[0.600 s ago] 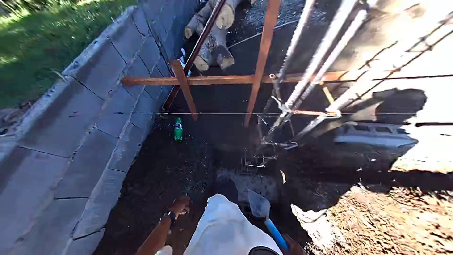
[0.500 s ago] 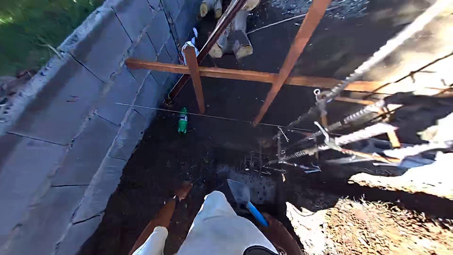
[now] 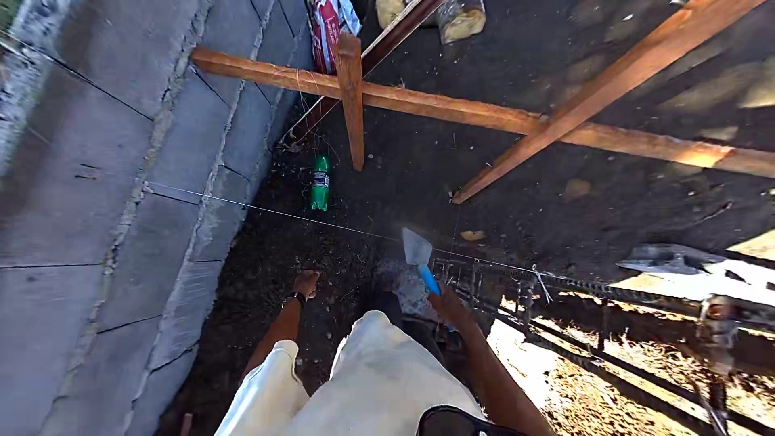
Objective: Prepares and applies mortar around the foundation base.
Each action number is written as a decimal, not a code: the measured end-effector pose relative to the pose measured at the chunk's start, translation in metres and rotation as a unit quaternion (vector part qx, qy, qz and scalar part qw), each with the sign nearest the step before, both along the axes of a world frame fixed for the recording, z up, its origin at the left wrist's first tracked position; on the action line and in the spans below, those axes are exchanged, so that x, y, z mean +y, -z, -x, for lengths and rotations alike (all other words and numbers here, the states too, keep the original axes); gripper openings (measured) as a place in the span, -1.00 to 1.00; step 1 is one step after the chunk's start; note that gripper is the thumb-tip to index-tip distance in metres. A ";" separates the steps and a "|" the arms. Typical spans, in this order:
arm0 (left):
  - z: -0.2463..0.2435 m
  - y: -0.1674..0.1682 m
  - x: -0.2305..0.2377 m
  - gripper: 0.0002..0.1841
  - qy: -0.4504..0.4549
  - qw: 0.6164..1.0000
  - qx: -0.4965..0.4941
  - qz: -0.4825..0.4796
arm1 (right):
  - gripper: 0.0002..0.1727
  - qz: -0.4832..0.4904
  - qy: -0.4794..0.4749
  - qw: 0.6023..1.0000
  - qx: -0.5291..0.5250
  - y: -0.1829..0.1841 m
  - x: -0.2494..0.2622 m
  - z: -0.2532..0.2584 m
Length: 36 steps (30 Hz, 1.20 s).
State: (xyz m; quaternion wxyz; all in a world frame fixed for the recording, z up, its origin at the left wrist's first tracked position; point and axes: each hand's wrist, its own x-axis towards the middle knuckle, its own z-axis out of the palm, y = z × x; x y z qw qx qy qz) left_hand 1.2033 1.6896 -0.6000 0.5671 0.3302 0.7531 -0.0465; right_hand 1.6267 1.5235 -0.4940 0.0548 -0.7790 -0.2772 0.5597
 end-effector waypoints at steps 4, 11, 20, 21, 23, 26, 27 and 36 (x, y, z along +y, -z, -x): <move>-0.025 -0.016 0.009 -0.46 0.050 0.998 -0.031 -0.002 | -0.43 -0.037 0.075 0.996 -0.012 0.001 0.006 -0.009; -0.091 -0.066 0.031 -0.46 0.204 0.977 -0.066 0.001 | -0.44 -0.065 0.189 0.980 -0.010 0.010 0.005 -0.008; -0.219 -0.102 -0.089 -0.52 0.694 0.705 -0.148 0.003 | -0.45 -0.085 0.212 0.973 -0.008 0.008 0.004 -0.004; -0.228 -0.102 -0.101 -0.56 0.713 0.690 -0.122 0.011 | -0.47 -0.082 0.214 0.973 -0.006 0.007 0.003 -0.004; -0.238 -0.104 -0.114 -0.57 0.712 0.695 -0.102 0.009 | -0.47 -0.085 0.209 0.974 0.006 0.007 0.000 -0.004; -0.241 -0.094 -0.115 -0.57 0.679 0.715 -0.161 -0.028 | -0.49 -0.107 0.191 0.976 0.019 0.009 -0.001 -0.007; -0.242 -0.094 -0.114 -0.59 0.672 0.716 -0.187 -0.035 | -0.51 -0.112 0.181 0.977 0.018 0.008 -0.003 -0.007; -0.249 -0.121 -0.114 -0.67 0.628 0.729 -0.264 -0.069 | -0.52 -0.102 0.169 0.979 0.041 0.009 0.000 -0.013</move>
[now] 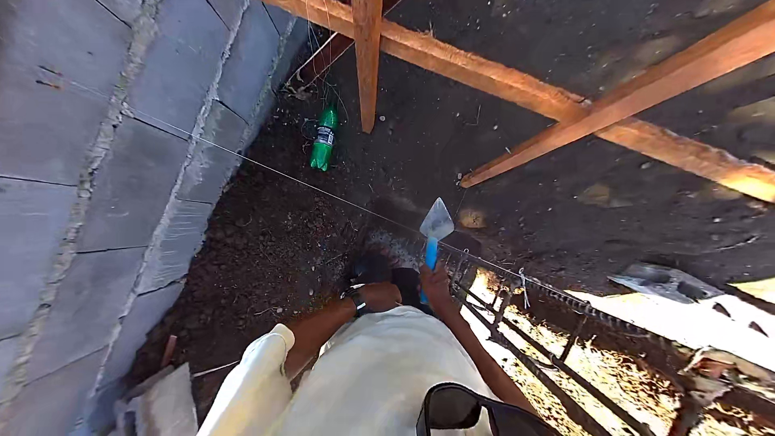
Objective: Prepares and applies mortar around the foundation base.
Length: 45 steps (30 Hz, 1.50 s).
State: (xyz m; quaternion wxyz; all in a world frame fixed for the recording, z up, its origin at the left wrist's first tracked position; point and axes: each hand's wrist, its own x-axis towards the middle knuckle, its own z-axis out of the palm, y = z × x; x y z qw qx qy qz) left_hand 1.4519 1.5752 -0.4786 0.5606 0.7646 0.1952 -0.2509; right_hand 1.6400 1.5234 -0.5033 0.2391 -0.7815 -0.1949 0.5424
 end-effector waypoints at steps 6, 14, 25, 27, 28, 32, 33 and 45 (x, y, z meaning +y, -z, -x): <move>0.007 0.005 -0.002 -0.55 0.021 0.996 0.084 -0.031 | -0.47 0.022 -0.008 1.000 -0.013 0.006 0.002 0.001; 0.022 0.022 0.022 -0.65 0.090 0.994 0.050 0.023 | -0.51 0.133 -0.020 0.990 0.043 -0.003 0.016 -0.002; -0.027 0.049 -0.014 -0.64 0.129 0.987 0.041 0.092 | -0.54 0.134 -0.023 0.988 0.078 0.010 0.008 0.003; -0.035 0.052 -0.018 -0.65 0.110 0.988 0.023 0.104 | -0.54 0.136 -0.031 0.987 0.079 0.007 0.008 -0.001; -0.039 0.054 -0.019 -0.65 0.096 0.989 0.015 0.110 | -0.54 0.134 -0.035 0.987 0.078 0.004 0.007 -0.002; -0.056 0.021 -0.010 -0.50 0.012 0.991 0.051 0.120 | -0.53 0.110 -0.033 0.989 0.092 -0.005 0.007 -0.006; -0.058 0.011 -0.009 -0.49 0.000 0.992 0.056 0.115 | -0.53 0.107 -0.033 0.989 0.092 -0.007 0.007 -0.006; -0.056 -0.016 -0.002 -0.55 0.132 0.986 0.093 0.042 | -0.54 0.092 0.001 0.992 0.083 -0.001 0.014 -0.002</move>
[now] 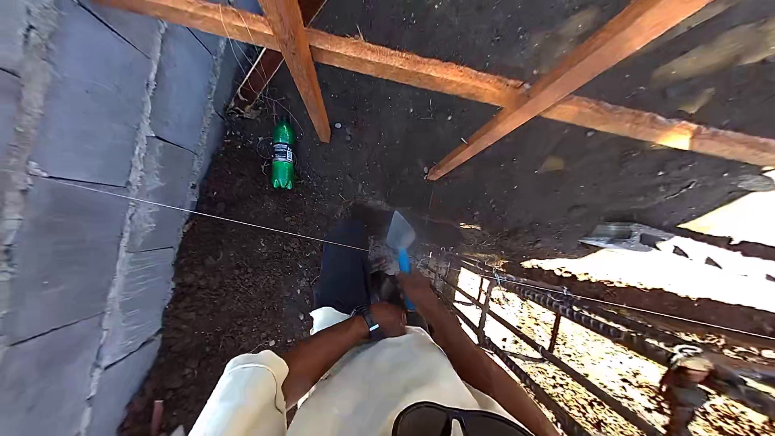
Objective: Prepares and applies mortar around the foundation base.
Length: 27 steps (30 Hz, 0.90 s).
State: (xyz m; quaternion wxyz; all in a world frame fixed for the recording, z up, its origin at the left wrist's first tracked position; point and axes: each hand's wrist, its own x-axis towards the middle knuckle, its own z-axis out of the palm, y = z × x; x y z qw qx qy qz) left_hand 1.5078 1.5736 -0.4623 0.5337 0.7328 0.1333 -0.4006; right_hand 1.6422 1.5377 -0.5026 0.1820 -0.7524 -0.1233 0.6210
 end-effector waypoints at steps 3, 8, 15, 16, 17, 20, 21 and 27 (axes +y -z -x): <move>0.012 -0.010 0.010 -0.56 0.017 1.000 0.001 -0.011 | -0.49 0.009 -0.003 1.000 -0.011 0.008 0.001 0.003; 0.035 0.015 0.062 -0.46 0.023 1.000 -0.015 -0.003 | -0.51 -0.012 0.027 0.999 -0.028 0.023 0.007 0.013; 0.095 0.061 0.223 -0.46 -0.210 0.971 0.005 -0.116 | -0.53 0.003 0.132 0.991 -0.022 0.104 0.022 0.046; 0.106 0.069 0.248 -0.44 -0.226 0.964 0.005 -0.141 | -0.53 -0.002 0.158 0.987 -0.018 0.121 0.024 0.054; 0.117 0.078 0.272 -0.42 -0.244 0.956 -0.004 -0.162 | -0.54 -0.009 0.193 0.981 -0.016 0.139 0.027 0.064; 0.154 0.102 0.335 -0.31 -0.329 0.917 -0.049 -0.222 | -0.53 -0.026 0.300 0.953 -0.010 0.182 0.041 0.093; 0.162 0.106 0.356 -0.26 -0.363 0.899 -0.068 -0.237 | -0.52 -0.032 0.332 0.943 -0.012 0.195 0.049 0.102; 0.149 0.134 0.475 0.11 -0.509 0.782 -0.243 -0.265 | -0.50 -0.075 0.425 0.899 -0.079 0.279 0.088 0.147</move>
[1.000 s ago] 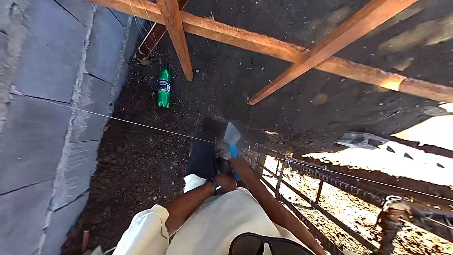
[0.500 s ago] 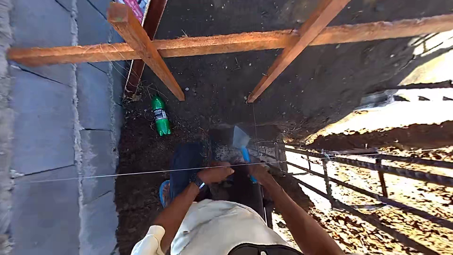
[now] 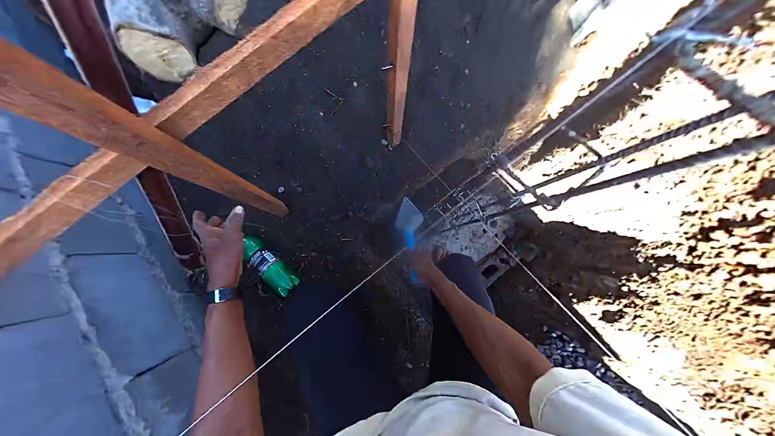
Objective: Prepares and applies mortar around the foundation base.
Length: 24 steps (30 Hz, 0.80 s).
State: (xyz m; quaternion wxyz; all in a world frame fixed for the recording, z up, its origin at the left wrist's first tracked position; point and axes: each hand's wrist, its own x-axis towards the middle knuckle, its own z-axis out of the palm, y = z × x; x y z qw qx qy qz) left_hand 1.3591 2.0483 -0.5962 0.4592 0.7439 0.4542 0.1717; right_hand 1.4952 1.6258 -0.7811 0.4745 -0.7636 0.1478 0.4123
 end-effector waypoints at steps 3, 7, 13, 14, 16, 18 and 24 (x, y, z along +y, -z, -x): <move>-0.019 0.003 0.005 0.13 -0.005 1.000 -0.026 -0.003 | -0.48 -0.002 0.026 0.999 -0.026 0.023 0.010 0.017; -0.017 0.034 -0.034 0.07 0.027 0.997 0.014 0.076 | -0.46 -0.010 0.014 1.000 -0.002 0.024 0.002 0.020; -0.019 0.016 -0.007 0.05 -0.036 0.995 -0.035 0.088 | -0.45 0.003 -0.025 0.999 -0.032 0.022 -0.026 0.002; -0.023 0.002 0.005 0.10 -0.047 0.995 -0.054 0.067 | -0.44 0.008 -0.030 0.999 -0.036 0.019 -0.029 -0.002; -0.033 -0.023 0.026 0.15 -0.064 0.994 -0.083 0.029 | -0.43 0.023 -0.033 0.998 -0.044 0.012 -0.028 -0.012; -0.042 -0.042 0.030 0.14 -0.074 0.992 -0.092 0.031 | -0.41 0.027 -0.027 0.998 -0.047 0.005 -0.023 -0.023; -0.007 -0.018 -0.067 -0.13 0.149 0.981 0.123 0.010 | -0.39 0.026 -0.012 0.996 -0.079 0.025 0.003 -0.080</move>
